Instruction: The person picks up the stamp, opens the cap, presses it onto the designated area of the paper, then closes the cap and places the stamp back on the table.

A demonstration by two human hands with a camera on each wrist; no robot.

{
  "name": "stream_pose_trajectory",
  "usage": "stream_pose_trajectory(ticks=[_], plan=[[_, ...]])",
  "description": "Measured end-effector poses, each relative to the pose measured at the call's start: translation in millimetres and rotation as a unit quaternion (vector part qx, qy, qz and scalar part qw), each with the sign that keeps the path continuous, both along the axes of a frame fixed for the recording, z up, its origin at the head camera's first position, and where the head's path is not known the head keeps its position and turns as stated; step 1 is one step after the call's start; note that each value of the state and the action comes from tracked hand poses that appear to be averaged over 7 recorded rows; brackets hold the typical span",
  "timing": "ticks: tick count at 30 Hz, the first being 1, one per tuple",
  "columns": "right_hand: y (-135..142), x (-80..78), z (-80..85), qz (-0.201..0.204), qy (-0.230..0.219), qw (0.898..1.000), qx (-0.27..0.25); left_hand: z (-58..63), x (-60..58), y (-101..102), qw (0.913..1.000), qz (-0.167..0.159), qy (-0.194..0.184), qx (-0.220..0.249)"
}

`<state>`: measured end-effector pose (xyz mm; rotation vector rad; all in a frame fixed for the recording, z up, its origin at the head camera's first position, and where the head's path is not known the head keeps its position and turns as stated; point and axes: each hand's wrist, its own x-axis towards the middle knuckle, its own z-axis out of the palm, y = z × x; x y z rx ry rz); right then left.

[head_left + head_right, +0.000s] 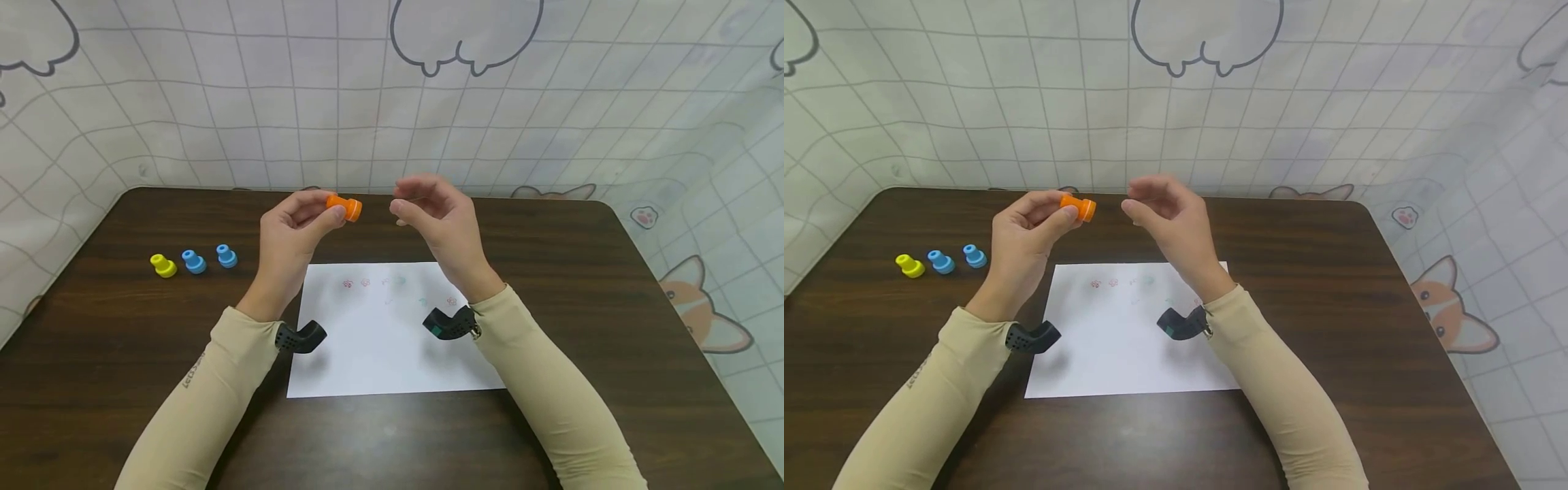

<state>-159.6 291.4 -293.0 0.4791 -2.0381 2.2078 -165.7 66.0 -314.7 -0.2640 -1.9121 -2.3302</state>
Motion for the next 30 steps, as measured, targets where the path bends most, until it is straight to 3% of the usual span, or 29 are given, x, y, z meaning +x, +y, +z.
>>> stream_pose_trajectory(ticks=[8,16,30], plan=[[-0.6,-0.4,-9.7,-0.002,-0.017,0.999,0.029,-4.9,0.6,0.0,0.9998,-0.014,-0.011,-0.013],[-5.7,0.8,-20.2,0.01,-0.04,0.998,0.05,-9.0,3.4,-0.5,0.9959,-0.036,-0.018,-0.082],[-14.3,1.4,-30.4,0.038,-0.061,0.996,0.06,-18.7,3.2,3.2,0.9946,-0.059,-0.025,-0.082]])
